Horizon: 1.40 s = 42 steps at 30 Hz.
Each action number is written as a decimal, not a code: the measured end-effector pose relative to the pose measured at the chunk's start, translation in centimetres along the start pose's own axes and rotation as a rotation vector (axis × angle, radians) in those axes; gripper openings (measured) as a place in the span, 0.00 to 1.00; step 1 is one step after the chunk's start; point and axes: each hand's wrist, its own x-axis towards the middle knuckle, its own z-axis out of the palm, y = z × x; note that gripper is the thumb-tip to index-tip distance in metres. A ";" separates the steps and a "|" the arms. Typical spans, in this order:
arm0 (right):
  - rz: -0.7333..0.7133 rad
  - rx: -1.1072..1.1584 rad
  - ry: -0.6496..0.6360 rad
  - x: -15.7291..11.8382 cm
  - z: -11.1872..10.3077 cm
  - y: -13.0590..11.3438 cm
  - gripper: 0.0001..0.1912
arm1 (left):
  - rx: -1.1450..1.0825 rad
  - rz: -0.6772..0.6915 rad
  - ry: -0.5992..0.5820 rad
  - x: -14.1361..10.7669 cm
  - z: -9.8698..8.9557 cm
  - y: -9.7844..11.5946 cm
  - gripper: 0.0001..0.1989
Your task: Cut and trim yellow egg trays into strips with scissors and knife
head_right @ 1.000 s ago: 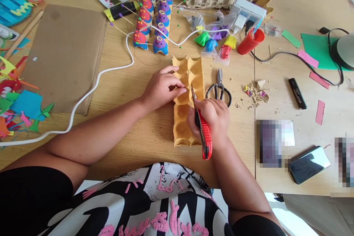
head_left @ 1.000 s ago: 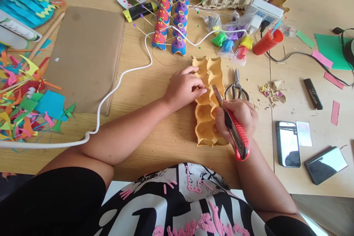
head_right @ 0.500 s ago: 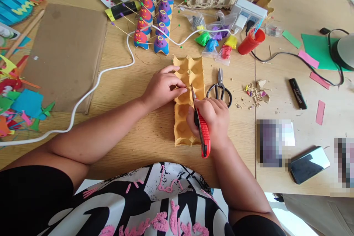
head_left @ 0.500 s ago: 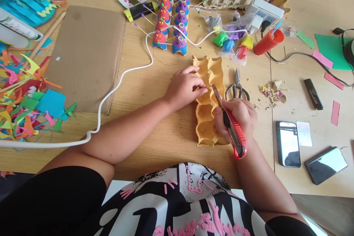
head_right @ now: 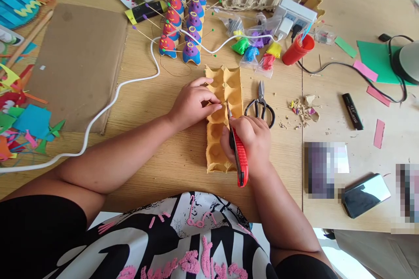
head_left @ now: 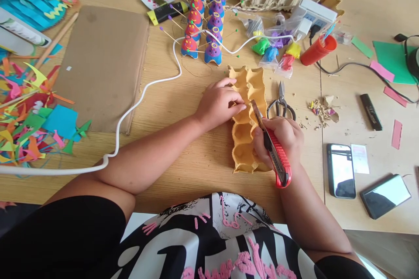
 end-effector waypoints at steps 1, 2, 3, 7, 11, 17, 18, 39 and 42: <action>0.003 -0.005 -0.003 0.0 -0.1 -0.1 0.08 | -0.002 -0.002 0.000 0.0 0.0 0.0 0.04; 0.009 -0.007 -0.002 0.0 -0.1 -0.1 0.08 | -0.003 -0.002 0.001 0.0 0.0 0.0 0.04; 0.012 -0.005 0.014 0.0 -0.2 -0.2 0.08 | -0.002 -0.002 0.000 0.0 0.0 0.0 0.04; 0.011 -0.009 0.022 0.1 -0.3 -0.2 0.07 | -0.001 -0.003 -0.003 0.0 0.0 0.1 0.05; -0.006 -0.003 -0.004 0.3 -0.4 -0.2 0.06 | -0.005 0.007 0.004 0.0 0.0 0.0 0.05; -0.037 -0.005 0.030 0.3 -0.2 -0.2 0.07 | -0.001 0.014 0.014 0.0 0.0 0.0 0.05; -0.041 -0.013 0.019 0.3 -0.3 -0.2 0.06 | 0.000 0.011 0.012 0.0 0.0 -0.1 0.05; -0.009 -0.019 0.116 -0.2 -0.1 0.0 0.06 | 0.005 0.014 0.014 0.0 0.1 -0.1 0.05; -0.014 -0.028 0.084 -0.2 0.3 0.2 0.08 | 0.005 -0.005 0.004 0.0 0.1 -0.1 0.05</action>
